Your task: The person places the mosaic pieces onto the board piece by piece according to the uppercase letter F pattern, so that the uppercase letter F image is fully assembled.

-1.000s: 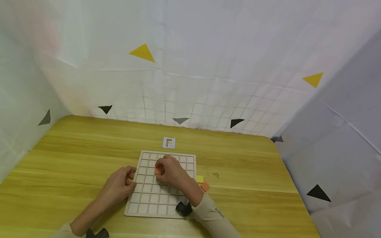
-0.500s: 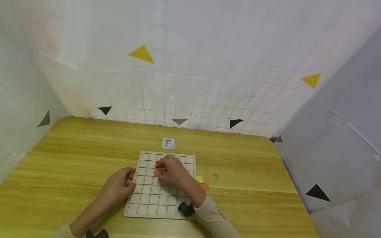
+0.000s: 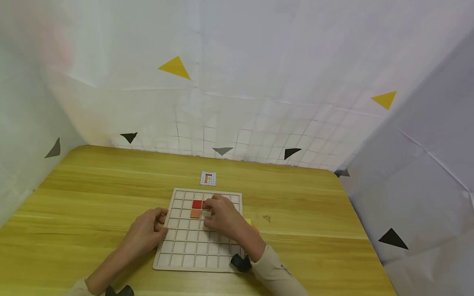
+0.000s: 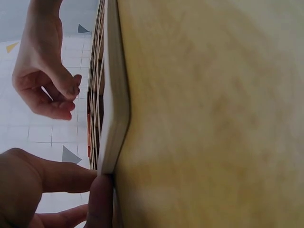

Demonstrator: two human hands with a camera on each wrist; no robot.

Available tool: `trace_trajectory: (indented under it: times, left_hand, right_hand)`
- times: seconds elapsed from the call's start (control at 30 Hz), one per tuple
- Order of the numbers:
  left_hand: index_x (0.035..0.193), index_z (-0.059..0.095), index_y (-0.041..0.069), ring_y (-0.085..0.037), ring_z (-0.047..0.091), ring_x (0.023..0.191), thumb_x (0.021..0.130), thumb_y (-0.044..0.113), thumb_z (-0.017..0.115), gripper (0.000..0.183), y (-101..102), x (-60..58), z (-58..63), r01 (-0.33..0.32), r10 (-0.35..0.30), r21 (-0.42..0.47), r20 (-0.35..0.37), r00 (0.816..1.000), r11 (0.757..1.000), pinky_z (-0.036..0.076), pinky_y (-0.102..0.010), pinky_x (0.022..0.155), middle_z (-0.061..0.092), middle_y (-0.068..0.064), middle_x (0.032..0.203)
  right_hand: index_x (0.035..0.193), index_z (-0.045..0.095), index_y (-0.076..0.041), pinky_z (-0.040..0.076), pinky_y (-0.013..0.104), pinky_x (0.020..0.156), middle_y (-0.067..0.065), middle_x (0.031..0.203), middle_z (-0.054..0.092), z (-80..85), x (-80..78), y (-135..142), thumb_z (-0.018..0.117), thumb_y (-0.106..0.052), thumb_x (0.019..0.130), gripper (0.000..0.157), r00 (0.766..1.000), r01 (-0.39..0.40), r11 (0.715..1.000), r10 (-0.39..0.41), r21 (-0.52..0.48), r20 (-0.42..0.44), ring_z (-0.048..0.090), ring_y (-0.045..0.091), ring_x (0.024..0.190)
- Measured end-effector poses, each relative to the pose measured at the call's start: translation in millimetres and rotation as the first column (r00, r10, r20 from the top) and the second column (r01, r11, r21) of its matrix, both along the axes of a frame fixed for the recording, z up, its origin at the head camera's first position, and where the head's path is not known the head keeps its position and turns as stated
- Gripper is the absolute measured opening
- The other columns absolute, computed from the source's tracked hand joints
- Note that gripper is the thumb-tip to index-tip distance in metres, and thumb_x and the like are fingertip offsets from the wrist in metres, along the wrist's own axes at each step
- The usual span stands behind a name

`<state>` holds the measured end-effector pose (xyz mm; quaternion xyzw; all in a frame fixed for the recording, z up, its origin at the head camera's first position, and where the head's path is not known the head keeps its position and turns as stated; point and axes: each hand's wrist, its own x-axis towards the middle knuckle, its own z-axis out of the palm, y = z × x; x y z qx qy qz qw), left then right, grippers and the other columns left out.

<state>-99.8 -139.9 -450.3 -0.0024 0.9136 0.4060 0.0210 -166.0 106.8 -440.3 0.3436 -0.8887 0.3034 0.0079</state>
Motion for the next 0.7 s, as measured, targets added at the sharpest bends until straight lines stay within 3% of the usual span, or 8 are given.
trace_trajectory:
  times: [0.7]
  left_hand:
    - [0.123,0.062,-0.005,-0.015,0.059,0.078,0.081,0.000,0.072,0.044,2,-1.6,-2.1,-0.003,0.003,-0.007,0.003,1.000,1.000,0.049,-0.034,0.069,0.059,-0.006,0.096]
  right_hand:
    - [0.102,0.072,-0.003,0.050,0.025,0.064,0.006,0.095,0.061,7.2,6.3,50,0.076,-0.001,0.080,0.023,0.996,0.089,0.996,-0.089,-0.006,0.000,0.058,0.020,0.077]
